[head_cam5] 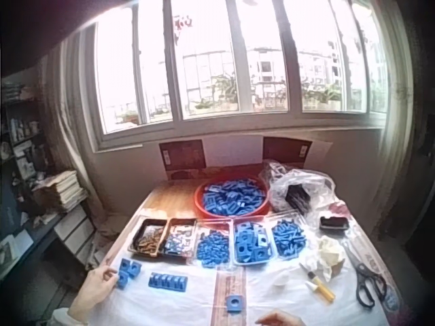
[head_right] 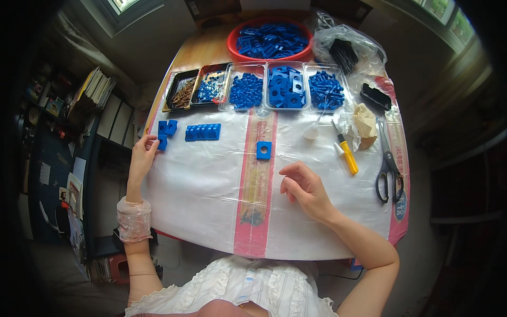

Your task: The recorder is assembling small blue plastic parts at a workstation, using a hand tool to press components together.

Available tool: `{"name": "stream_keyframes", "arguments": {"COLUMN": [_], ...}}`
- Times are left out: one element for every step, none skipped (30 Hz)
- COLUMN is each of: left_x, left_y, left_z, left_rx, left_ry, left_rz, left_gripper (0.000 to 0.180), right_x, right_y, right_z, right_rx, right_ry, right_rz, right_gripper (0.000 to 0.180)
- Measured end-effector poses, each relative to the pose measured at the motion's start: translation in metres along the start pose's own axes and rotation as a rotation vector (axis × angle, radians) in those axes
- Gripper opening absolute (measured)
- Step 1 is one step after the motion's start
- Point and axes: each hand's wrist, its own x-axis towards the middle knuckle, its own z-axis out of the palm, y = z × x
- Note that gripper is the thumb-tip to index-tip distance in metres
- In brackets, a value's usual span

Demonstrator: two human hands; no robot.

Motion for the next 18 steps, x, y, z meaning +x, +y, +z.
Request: {"name": "stream_keyframes", "arguments": {"left_x": [-0.001, -0.001, -0.002, -0.002, -0.003, -0.003, -0.003, -0.003, -0.002, -0.002, -0.002, -0.003, -0.003, -0.001, 0.003, 0.009, 0.017, 0.027], "left_y": [0.001, 0.002, 0.005, 0.007, 0.009, 0.011, 0.013, 0.015, 0.019, 0.023, 0.032, 0.043, 0.053, 0.061, 0.068, 0.076, 0.086, 0.096], "left_z": [-0.002, -0.004, -0.006, -0.008, -0.010, -0.012, -0.013, -0.014, -0.013, -0.013, -0.011, -0.009, -0.005, -0.004, -0.002, 0.002, 0.007, 0.013], "left_rx": [-0.020, -0.018, -0.016, -0.013, 0.005, 0.023, 0.042, 0.053, 0.065, 0.077, 0.070, 0.065, 0.059, 0.056, 0.052, 0.047, 0.028, 0.007], "left_ry": [-0.004, -0.012, -0.021, -0.029, -0.001, 0.028, 0.056, 0.058, 0.060, 0.063, 0.055, 0.048, 0.039, 0.037, 0.032, 0.026, 0.013, 0.000], "left_rz": [-0.014, -0.021, -0.028, -0.035, 0.000, 0.036, 0.072, 0.093, 0.115, 0.137, 0.152, 0.166, 0.181, 0.212, 0.243, 0.274, 0.325, 0.376], "left_gripper": [0.027, 0.026, 0.026, 0.026, 0.026, 0.025, 0.025, 0.024, 0.024, 0.023, 0.023, 0.022, 0.022, 0.020, 0.018, 0.017, 0.015, 0.014], "right_x": [0.000, 0.000, 0.000, 0.000, 0.000, 0.000, 0.000, 0.000, 0.000, 0.000, 0.000, 0.000, 0.000, 0.000, 0.000, 0.000, 0.000, 0.000], "right_y": [0.000, 0.000, 0.000, -0.001, -0.001, -0.001, -0.002, -0.003, -0.002, -0.001, -0.001, 0.000, 0.000, 0.000, 0.000, 0.001, 0.000, 0.000], "right_z": [0.000, 0.000, 0.000, 0.000, 0.000, 0.000, 0.000, 0.000, 0.001, 0.000, 0.000, -0.001, -0.001, -0.001, 0.000, 0.001, 0.001, 0.001], "right_rx": [0.001, 0.000, -0.004, -0.007, -0.009, -0.010, -0.012, -0.015, -0.012, -0.009, -0.008, -0.010, -0.012, -0.011, -0.009, -0.007, -0.008, -0.012], "right_ry": [-0.002, -0.001, 0.000, 0.001, -0.001, -0.002, -0.003, -0.003, -0.004, -0.004, -0.004, -0.001, 0.003, 0.001, -0.001, -0.003, -0.003, -0.005], "right_rz": [0.000, 0.001, 0.000, -0.001, -0.003, -0.003, -0.003, -0.002, -0.003, -0.004, -0.006, -0.005, -0.004, -0.005, -0.003, -0.001, 0.002, 0.000], "right_gripper": [0.015, 0.015, 0.015, 0.015, 0.015, 0.015, 0.015, 0.015, 0.015, 0.015, 0.015, 0.015, 0.015, 0.015, 0.015, 0.015, 0.015, 0.015]}}
